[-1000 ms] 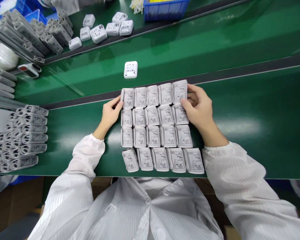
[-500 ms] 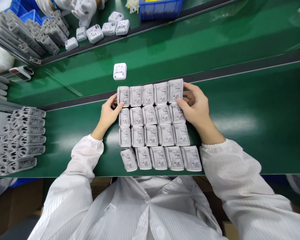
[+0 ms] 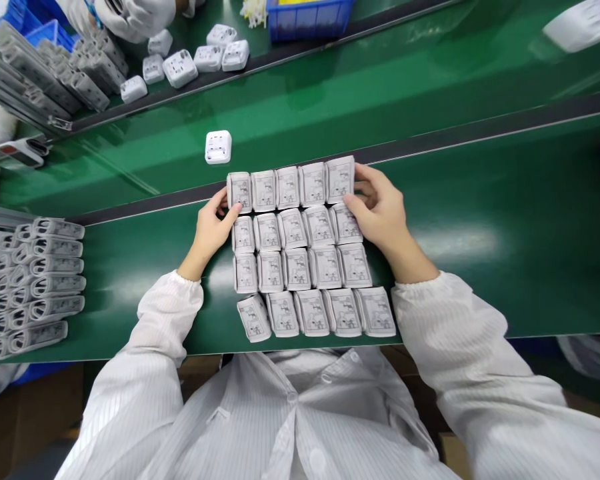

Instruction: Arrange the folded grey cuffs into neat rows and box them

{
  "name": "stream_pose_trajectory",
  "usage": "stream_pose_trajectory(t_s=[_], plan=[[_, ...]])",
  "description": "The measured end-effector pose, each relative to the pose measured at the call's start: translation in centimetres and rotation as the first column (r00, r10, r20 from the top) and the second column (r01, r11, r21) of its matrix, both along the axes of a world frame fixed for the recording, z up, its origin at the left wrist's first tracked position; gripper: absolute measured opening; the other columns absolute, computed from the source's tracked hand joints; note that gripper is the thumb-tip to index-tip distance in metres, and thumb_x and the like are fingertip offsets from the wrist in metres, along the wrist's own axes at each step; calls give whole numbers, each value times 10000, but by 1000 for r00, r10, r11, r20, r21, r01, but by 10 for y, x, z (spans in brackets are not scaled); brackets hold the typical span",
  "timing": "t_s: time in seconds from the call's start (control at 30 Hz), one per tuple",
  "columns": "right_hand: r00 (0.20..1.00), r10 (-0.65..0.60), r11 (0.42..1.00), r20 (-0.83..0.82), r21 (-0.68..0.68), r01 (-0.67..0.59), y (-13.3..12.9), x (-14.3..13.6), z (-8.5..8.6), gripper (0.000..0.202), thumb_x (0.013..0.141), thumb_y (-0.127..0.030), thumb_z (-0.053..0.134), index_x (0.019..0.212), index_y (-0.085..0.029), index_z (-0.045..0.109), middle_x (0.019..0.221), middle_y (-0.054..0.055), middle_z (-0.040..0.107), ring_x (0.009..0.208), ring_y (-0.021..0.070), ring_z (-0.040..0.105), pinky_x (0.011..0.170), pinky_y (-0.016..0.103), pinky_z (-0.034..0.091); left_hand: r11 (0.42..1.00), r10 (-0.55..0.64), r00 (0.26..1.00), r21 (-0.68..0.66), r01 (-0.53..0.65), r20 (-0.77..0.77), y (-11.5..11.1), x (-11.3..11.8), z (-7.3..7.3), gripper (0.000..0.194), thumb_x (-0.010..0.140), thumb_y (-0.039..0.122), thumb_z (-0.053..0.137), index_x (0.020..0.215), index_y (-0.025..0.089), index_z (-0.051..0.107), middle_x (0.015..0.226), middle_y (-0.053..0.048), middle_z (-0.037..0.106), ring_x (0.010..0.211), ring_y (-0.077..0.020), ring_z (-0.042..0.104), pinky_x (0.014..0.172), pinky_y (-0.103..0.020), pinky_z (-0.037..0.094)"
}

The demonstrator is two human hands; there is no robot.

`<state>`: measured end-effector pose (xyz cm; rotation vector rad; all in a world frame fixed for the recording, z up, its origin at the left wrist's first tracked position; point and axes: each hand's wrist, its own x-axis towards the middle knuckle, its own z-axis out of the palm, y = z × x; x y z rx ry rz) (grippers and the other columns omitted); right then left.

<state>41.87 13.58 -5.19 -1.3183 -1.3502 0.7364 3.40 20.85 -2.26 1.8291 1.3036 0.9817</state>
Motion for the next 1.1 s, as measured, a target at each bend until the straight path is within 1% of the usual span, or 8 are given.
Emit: stream_pose_trajectory(t_s=[0.2,0.33,0.5,0.6,0.77,0.9,1.0,1.1], plan=[[1000,-9,1000,20,-9,9,0,0,-1,695,963,-669,812,1583,-381,683,1571,95,754,1299,355,809,1066,558,747,1000,1,1000,16,-1,3,0,0,-1,735,996,791,764,1510,265,765,1354,-130,862,1059,-261,816,976,-425,644],[1000,-5,1000,-9,8,5,0,-1,-1,670,961,-635,824,1568,-385,691,1563,96,757,1293,350,813,1076,562,742,1000,-7,1000,14,7,-3,-1,-1,1,741,996,802,757,1506,264,766,1366,-134,860,1059,-260,814,965,-421,643],[1000,-14,1000,-21,-6,13,-1,-2,0,672,949,-657,824,1549,-380,702,1565,92,762,1292,347,813,1079,560,743,1000,0,1000,-1,0,-2,-1,-1,2,777,979,839,749,1504,267,773,1385,-133,857,1053,-258,817,912,-406,642],[1000,-15,1000,-19,-9,14,-1,-3,0,677,950,-662,820,1553,-380,700,1568,90,763,1299,347,811,1077,553,743,1000,9,1000,-1,-9,7,-1,0,2,776,970,842,758,1491,267,781,1374,-131,864,1044,-256,817,909,-404,644],[1000,0,1000,-27,17,1,0,-1,-4,657,975,-625,809,1573,-374,700,1577,98,758,1297,348,814,1064,552,745,1000,3,1000,2,-3,10,-2,0,3,759,984,821,759,1496,261,776,1374,-132,863,1047,-252,815,918,-402,645],[1000,10,999,-28,53,-8,0,0,-7,641,992,-591,807,1581,-362,702,1572,104,761,1286,348,817,1043,543,749,1000,-11,1000,3,11,-24,-2,-1,4,758,1012,809,733,1515,243,757,1365,-137,861,1050,-247,809,909,-395,637],[1000,12,999,-24,51,-11,0,0,-7,638,997,-594,804,1583,-362,700,1581,101,757,1288,347,815,1045,542,749,1000,-21,999,5,21,-39,-1,-2,3,768,1020,814,719,1524,234,744,1373,-144,853,1056,-256,810,898,-404,636],[1000,4,999,-21,32,-3,0,-1,-6,647,984,-603,820,1577,-373,700,1592,92,752,1296,347,810,1061,547,745,999,-25,999,20,26,-24,-1,-3,2,754,1024,811,717,1519,243,745,1364,-135,856,1032,-243,807,884,-394,629]])
